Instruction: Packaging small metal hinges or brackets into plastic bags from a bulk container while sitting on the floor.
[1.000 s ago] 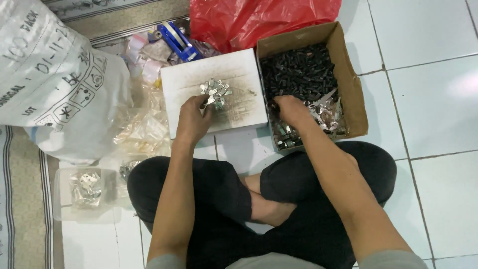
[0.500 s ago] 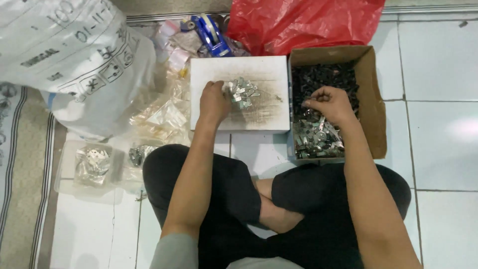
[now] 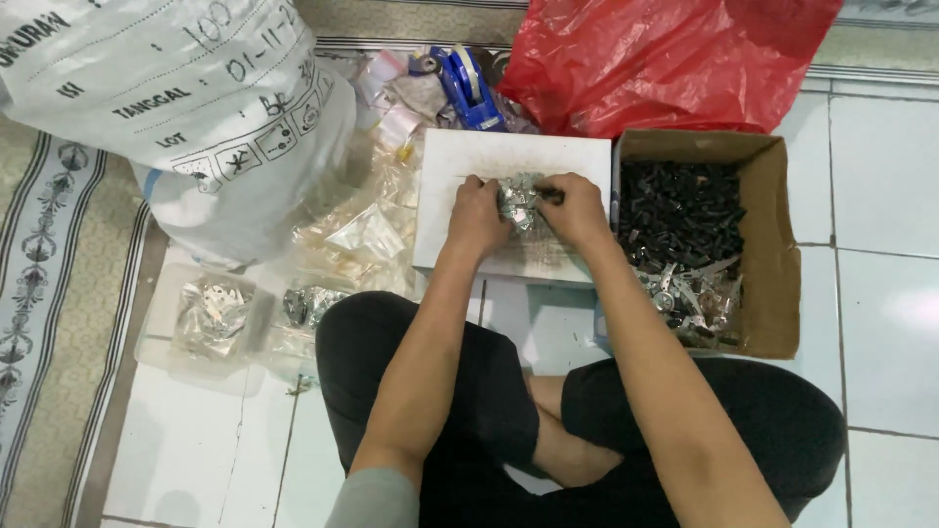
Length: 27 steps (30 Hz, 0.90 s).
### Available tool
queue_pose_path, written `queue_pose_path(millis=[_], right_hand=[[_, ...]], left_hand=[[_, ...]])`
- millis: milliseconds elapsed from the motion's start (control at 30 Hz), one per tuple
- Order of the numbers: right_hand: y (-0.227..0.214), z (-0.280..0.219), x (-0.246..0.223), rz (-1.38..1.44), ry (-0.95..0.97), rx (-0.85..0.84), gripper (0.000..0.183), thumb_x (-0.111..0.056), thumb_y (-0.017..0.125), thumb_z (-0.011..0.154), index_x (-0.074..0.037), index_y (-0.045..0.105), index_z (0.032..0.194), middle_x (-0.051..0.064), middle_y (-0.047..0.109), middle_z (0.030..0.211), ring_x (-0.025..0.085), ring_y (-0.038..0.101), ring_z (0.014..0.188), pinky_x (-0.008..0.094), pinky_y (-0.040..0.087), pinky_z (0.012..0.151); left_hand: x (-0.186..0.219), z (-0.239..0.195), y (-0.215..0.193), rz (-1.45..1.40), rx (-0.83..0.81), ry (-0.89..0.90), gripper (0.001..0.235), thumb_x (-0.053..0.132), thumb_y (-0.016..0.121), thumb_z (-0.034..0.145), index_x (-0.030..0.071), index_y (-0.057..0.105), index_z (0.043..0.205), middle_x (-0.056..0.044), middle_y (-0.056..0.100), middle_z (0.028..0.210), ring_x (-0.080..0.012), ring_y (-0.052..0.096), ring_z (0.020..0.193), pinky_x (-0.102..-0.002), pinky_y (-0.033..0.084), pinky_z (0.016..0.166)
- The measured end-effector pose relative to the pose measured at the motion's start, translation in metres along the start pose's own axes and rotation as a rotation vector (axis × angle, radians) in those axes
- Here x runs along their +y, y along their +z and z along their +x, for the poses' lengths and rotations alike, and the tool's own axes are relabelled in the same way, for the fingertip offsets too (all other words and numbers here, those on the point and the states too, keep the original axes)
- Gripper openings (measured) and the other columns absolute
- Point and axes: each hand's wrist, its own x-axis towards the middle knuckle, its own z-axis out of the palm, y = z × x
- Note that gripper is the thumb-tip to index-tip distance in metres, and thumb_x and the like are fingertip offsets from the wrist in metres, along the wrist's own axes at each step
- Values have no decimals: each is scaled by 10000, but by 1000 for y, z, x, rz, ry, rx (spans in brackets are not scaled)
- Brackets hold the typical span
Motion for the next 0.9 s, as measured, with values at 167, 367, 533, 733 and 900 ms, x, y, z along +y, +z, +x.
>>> queue_pose_path(millis=[167, 367, 533, 733, 900], right_hand=[[-42, -17, -10, 135, -3, 33, 269, -92, 765, 892, -151, 787, 1154, 132, 765, 1073, 320, 736, 984, 411, 610, 817], [-132, -51, 43, 5, 175, 71, 301, -130, 758, 928, -88, 757, 1227, 177, 743, 1123, 355, 718, 1007, 473, 593, 812], [-143, -89, 95, -157, 324, -76, 328, -113, 729, 865, -46, 764, 1184, 223, 753, 1126, 452, 689, 1090, 547, 571, 880], [-79, -93, 154, -277, 405, -185, 278, -152, 798, 794, -111, 823, 1068, 164, 784, 975, 384, 754, 935, 483, 630, 767], [-74, -91, 129, -364, 303, -221, 172, -88, 692, 870, -1, 806, 965, 234, 769, 897, 416, 754, 858, 536, 636, 732]], left_hand=[[9, -5, -2, -15, -9, 36, 672, 128, 803, 740, -67, 602, 1352, -261, 601, 1152, -407, 625, 1114, -459, 587, 925], [34, -16, -14, 185, -38, 149, 929, 420, 891, 770, 50, 491, 1522, -289, 409, 1508, -465, 412, 1374, -599, 375, 1119], [12, 3, 23, 289, -3, 200, 513, 386, 754, 915, 202, 662, 1385, -144, 463, 1518, -368, 383, 1438, -575, 350, 1146], [13, 0, 21, 131, 209, 332, 472, 253, 778, 888, 62, 698, 1312, -226, 580, 1370, -412, 551, 1287, -542, 486, 1013], [0, 9, 28, 78, 236, 276, 398, 219, 765, 896, 41, 711, 1248, -224, 588, 1320, -405, 576, 1237, -510, 494, 998]])
